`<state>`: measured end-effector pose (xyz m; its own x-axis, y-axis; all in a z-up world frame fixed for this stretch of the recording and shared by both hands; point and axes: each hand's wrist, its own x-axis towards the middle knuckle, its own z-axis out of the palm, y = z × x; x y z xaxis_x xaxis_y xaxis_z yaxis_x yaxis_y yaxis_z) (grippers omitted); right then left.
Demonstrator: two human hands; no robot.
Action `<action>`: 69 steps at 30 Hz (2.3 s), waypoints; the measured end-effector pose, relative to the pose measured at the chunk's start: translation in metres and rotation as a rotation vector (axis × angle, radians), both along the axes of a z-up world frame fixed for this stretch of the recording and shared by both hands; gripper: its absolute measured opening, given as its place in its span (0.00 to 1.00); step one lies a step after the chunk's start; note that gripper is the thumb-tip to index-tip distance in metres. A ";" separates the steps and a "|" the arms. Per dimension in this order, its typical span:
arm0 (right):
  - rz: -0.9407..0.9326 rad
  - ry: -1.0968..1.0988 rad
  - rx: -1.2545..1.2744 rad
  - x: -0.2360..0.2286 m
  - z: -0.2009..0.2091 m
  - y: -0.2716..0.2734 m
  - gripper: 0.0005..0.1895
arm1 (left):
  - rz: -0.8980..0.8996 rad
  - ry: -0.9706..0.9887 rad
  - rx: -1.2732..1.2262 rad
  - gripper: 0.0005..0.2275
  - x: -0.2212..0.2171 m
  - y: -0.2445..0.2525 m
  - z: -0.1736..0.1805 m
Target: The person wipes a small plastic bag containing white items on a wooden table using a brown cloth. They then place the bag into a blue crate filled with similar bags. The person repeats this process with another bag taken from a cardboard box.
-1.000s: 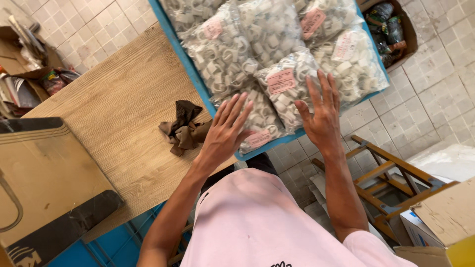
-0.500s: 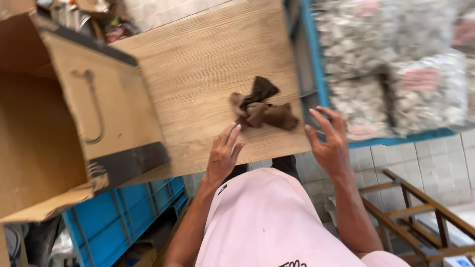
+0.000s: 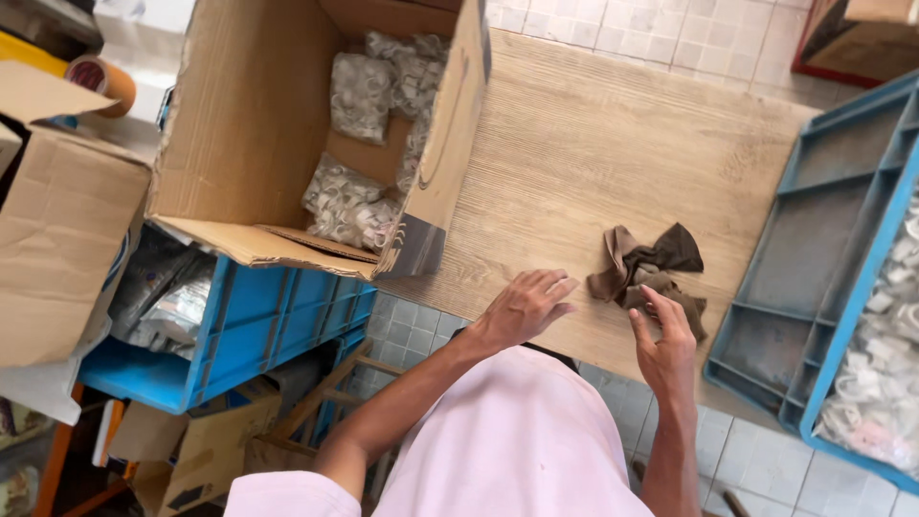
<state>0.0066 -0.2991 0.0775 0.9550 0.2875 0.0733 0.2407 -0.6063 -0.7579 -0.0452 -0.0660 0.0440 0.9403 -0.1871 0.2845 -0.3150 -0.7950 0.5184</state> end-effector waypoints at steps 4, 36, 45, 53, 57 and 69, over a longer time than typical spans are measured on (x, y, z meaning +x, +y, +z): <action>0.108 -0.053 -0.050 0.033 0.010 0.006 0.20 | 0.015 -0.089 -0.030 0.16 0.025 0.000 0.032; 0.859 0.102 -0.990 0.244 -0.006 0.552 0.18 | 0.834 0.298 0.833 0.34 0.131 0.433 -0.168; 0.741 0.212 -0.600 0.240 -0.167 0.573 0.41 | 0.969 0.543 0.585 0.49 0.135 0.370 -0.145; 0.692 0.442 -0.491 0.214 -0.129 0.576 0.43 | 1.143 0.023 0.448 0.20 0.130 0.372 -0.134; 0.703 0.536 -0.690 0.232 -0.080 0.590 0.47 | 1.051 -0.148 0.604 0.16 0.142 0.389 -0.129; 0.778 -0.169 -0.436 0.246 0.107 0.510 0.44 | 0.582 -0.018 0.127 0.31 0.130 0.416 0.031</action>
<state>0.2527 0.2113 0.1844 0.4658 0.8820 -0.0717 0.7895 -0.4509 -0.4163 0.0853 0.3503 0.0751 0.8936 0.3238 0.3107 0.1830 -0.8951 0.4066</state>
